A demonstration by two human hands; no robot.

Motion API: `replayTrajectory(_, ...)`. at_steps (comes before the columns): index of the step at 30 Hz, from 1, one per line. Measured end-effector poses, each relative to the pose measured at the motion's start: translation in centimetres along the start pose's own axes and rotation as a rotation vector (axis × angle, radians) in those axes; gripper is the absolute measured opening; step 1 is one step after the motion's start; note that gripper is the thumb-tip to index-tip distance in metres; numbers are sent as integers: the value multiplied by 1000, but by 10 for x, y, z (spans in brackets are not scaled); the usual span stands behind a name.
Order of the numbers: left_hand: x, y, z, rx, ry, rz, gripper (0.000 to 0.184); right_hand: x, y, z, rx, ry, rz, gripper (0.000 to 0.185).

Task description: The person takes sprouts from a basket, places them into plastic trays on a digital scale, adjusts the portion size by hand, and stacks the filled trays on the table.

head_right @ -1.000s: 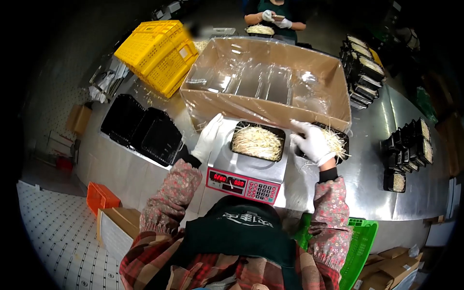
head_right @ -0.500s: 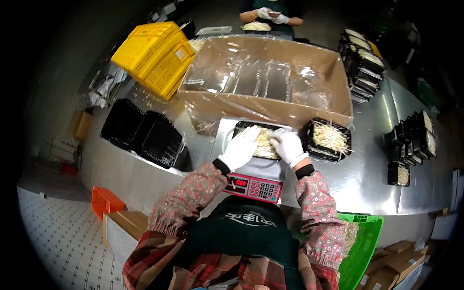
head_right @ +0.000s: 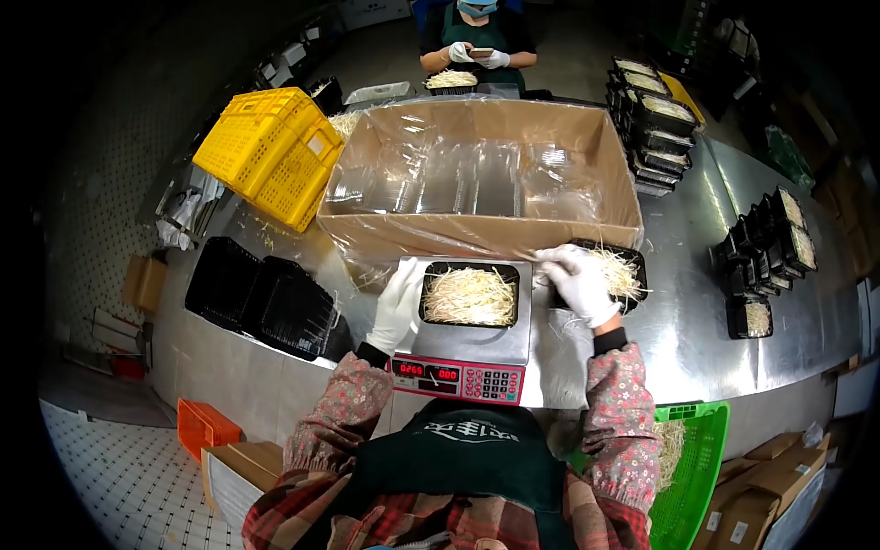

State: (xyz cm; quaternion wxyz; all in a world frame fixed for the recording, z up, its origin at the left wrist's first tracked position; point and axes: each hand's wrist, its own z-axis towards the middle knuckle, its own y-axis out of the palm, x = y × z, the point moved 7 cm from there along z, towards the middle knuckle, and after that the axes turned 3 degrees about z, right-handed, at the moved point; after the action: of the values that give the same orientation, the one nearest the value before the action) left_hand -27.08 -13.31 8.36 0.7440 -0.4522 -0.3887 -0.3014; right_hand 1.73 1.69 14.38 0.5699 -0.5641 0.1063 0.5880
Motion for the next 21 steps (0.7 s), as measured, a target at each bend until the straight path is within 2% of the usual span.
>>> replayTrajectory(2,-40,-9,-6,86,-172,-203,44,10,-36,-5,120,24,-15,15)
replayTrajectory(4,-59,-16,-14,67,-176,-89,44,39,-61,-12,254,56,34,18)
replayTrajectory(5,-66,-16,-16,47,-181,24,44,46,-68,-15,188,45,-322,18)
replayTrajectory(6,-68,-13,-16,48,-181,23,44,43,-66,-15,187,44,-323,18)
replayTrajectory(8,-63,2,-15,24,-114,81,44,28,-38,-12,-16,54,-683,21)
replayTrajectory(9,-53,12,-11,27,-44,-7,44,25,-15,-9,34,-36,-536,26)
replayTrajectory(10,-35,18,-5,22,99,215,43,17,15,-4,10,-115,-403,30)
replayTrajectory(11,-22,25,-1,-18,128,274,42,-22,44,-3,-11,-134,-371,33)
replayTrajectory(12,-12,33,1,-59,160,333,42,-36,75,-3,-96,-261,-289,37)
replayTrajectory(13,-10,41,2,-18,183,329,40,-51,100,-3,-179,-330,-235,38)
replayTrajectory(14,-11,43,2,-19,187,329,40,-55,121,-8,-163,-439,-308,37)
replayTrajectory(16,-6,48,0,-66,279,412,38,-44,136,-5,-265,-380,-291,31)
replayTrajectory(18,-3,43,-4,-49,289,408,37,-16,126,-8,-248,-292,-352,23)
replayTrajectory(19,-5,37,-4,-44,259,330,37,-17,111,-8,-162,-324,-228,15)
replayTrajectory(21,-10,28,-7,-39,199,177,38,-10,94,-15,-156,-247,-139,20)
